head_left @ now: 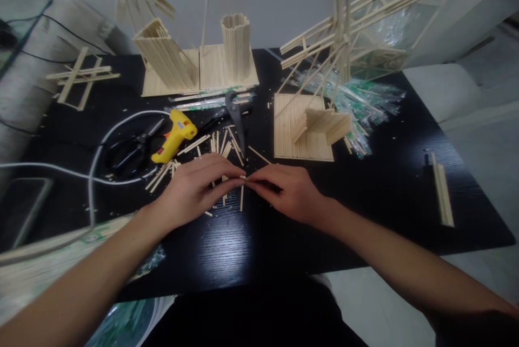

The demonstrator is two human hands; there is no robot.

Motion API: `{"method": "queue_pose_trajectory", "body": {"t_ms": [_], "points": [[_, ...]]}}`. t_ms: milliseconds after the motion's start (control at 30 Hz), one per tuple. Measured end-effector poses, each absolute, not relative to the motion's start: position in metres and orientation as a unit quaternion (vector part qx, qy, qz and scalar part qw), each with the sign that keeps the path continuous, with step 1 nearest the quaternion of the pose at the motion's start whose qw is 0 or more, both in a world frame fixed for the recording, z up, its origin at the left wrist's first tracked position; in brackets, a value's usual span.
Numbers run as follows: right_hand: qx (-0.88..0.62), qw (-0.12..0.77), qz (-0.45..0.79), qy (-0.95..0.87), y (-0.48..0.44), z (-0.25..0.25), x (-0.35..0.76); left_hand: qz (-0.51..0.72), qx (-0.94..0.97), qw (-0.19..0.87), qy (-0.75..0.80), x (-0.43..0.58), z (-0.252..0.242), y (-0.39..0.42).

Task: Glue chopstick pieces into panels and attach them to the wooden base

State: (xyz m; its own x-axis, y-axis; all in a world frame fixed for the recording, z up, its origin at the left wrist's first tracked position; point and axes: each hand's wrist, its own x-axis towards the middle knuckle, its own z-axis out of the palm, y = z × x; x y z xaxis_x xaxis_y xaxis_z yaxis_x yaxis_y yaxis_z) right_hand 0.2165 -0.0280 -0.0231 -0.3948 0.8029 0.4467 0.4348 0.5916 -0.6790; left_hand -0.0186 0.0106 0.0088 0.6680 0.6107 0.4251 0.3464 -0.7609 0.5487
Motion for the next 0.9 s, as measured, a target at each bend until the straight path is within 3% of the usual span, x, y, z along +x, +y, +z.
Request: {"method": "queue_pose_trajectory", "body": {"t_ms": [367, 900], "points": [[-0.393, 0.410, 0.263, -0.780, -0.0293, -0.0149, 0.2196, 0.289, 0.877, 0.248, 0.292, -0.0116, 0.0103, 0.0048], [-0.374, 0.403, 0.223, -0.805, -0.0250, -0.0224, 0.2202, 0.287, 0.885, 0.214, 0.299, -0.0129, 0.0118, 0.0013]]}}
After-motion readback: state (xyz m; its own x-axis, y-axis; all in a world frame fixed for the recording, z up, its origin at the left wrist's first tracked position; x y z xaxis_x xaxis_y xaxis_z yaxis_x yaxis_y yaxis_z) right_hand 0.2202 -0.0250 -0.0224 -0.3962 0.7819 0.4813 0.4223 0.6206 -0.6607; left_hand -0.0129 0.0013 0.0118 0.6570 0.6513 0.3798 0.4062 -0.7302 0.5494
